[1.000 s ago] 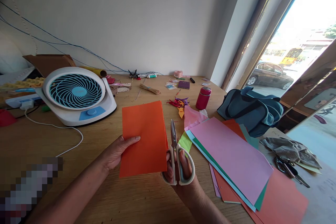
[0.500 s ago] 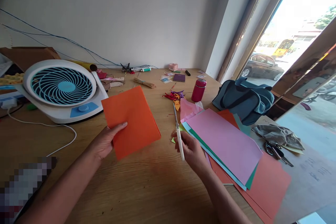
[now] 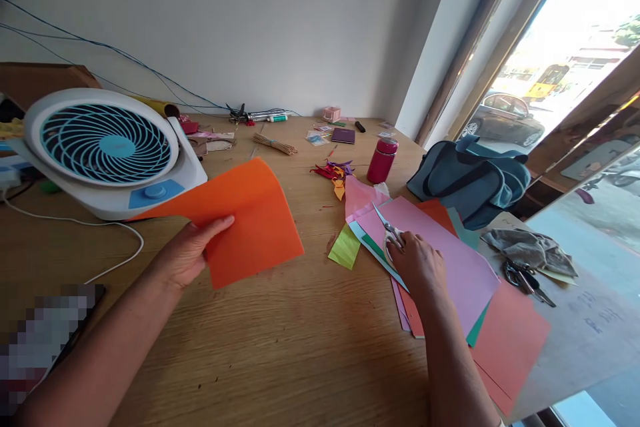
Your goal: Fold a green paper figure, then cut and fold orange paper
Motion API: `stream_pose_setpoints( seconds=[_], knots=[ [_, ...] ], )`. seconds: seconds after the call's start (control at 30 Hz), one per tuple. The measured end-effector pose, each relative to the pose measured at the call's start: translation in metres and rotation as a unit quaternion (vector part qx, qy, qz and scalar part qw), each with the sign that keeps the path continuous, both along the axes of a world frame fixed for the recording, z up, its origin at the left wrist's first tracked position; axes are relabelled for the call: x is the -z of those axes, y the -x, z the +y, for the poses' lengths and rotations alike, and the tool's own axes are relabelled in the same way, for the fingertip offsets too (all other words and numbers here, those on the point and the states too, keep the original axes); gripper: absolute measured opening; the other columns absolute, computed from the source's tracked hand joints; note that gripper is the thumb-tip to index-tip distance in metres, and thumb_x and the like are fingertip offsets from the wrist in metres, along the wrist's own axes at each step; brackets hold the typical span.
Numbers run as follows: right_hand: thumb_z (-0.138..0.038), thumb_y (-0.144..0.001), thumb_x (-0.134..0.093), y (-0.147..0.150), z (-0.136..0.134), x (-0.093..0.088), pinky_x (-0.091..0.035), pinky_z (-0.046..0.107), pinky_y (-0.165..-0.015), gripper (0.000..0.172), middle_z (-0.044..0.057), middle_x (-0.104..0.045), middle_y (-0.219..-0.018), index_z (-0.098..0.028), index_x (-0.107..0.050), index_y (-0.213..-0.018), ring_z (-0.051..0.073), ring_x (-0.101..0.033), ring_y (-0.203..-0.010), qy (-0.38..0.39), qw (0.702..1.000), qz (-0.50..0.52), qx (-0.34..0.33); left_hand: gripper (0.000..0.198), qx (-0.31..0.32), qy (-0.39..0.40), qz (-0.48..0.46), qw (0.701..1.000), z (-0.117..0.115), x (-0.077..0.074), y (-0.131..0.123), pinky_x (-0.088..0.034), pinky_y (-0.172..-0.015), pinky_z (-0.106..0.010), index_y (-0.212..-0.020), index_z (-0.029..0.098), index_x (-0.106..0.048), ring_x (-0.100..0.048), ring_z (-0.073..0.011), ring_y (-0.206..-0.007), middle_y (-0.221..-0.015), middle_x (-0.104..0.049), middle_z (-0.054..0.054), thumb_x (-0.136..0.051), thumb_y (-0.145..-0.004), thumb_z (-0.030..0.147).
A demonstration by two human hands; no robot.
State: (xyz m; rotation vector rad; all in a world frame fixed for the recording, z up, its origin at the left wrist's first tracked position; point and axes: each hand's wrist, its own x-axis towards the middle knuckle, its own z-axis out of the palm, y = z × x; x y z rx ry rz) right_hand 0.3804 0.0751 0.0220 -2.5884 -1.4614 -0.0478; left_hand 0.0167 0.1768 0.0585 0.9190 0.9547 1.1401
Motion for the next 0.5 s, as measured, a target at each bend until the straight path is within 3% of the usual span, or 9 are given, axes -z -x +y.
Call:
stream_pose_setpoints(
  seconds=[0.17,0.3,0.4,0.47,0.5],
  knots=[
    [-0.048,-0.087,-0.045,-0.016,0.000,0.010,-0.038,0.036,-0.067,0.035,0.013,-0.067,-0.091,-0.019,-0.066,-0.086,0.029,-0.064,-0.084,0.037,0.999,-0.007,0.031,0.045,0.107,0.053,-0.014,0.993,-0.012,0.013,-0.016,-0.057,-0.088,-0.033,-0.105,0.020,-0.071,-0.069,-0.0248,-0.104,-0.112,-0.074,-0.007,-0.087,-0.064,0.030],
    [-0.050,-0.086,-0.047,-0.022,0.000,0.015,-0.043,0.044,-0.072,0.039,0.016,-0.067,-0.093,-0.018,-0.069,-0.089,0.035,-0.063,-0.089,0.031,0.999,-0.010,0.037,0.043,0.153,0.065,-0.016,0.986,-0.016,0.023,-0.023,-0.056,-0.090,-0.036,-0.104,0.021,-0.071,-0.071,-0.0241,-0.100,-0.112,-0.075,-0.006,-0.086,-0.065,0.031],
    [-0.046,-0.086,-0.050,-0.008,0.004,0.014,-0.046,0.047,-0.081,0.038,0.018,-0.065,-0.103,-0.016,-0.069,-0.099,0.036,-0.061,-0.101,-0.120,0.993,0.003,-0.019,0.043,0.162,0.060,0.001,0.985,-0.020,0.026,-0.027,-0.055,-0.092,-0.037,-0.102,0.019,-0.073,-0.071,-0.0251,-0.101,-0.113,-0.074,-0.008,-0.088,-0.063,0.032],
    [-0.046,-0.089,-0.051,0.013,0.006,0.012,-0.049,0.042,-0.083,0.035,0.013,-0.066,-0.106,-0.019,-0.066,-0.106,0.029,-0.063,-0.098,-0.235,0.956,0.122,-0.126,0.046,0.169,0.058,0.014,0.984,-0.024,0.027,-0.031,-0.055,-0.091,-0.039,-0.103,0.018,-0.073,-0.071,-0.0266,-0.100,-0.113,-0.074,-0.010,-0.088,-0.062,0.032],
    [-0.047,-0.090,-0.053,0.026,0.007,0.012,-0.051,0.039,-0.083,0.036,0.011,-0.066,-0.110,-0.021,-0.063,-0.113,0.025,-0.065,-0.097,-0.251,0.926,0.209,-0.191,0.047,0.176,0.058,0.020,0.982,-0.027,0.028,-0.034,-0.055,-0.090,-0.039,-0.103,0.017,-0.072,-0.071,-0.0274,-0.100,-0.112,-0.074,-0.010,-0.088,-0.061,0.032]
  ],
)
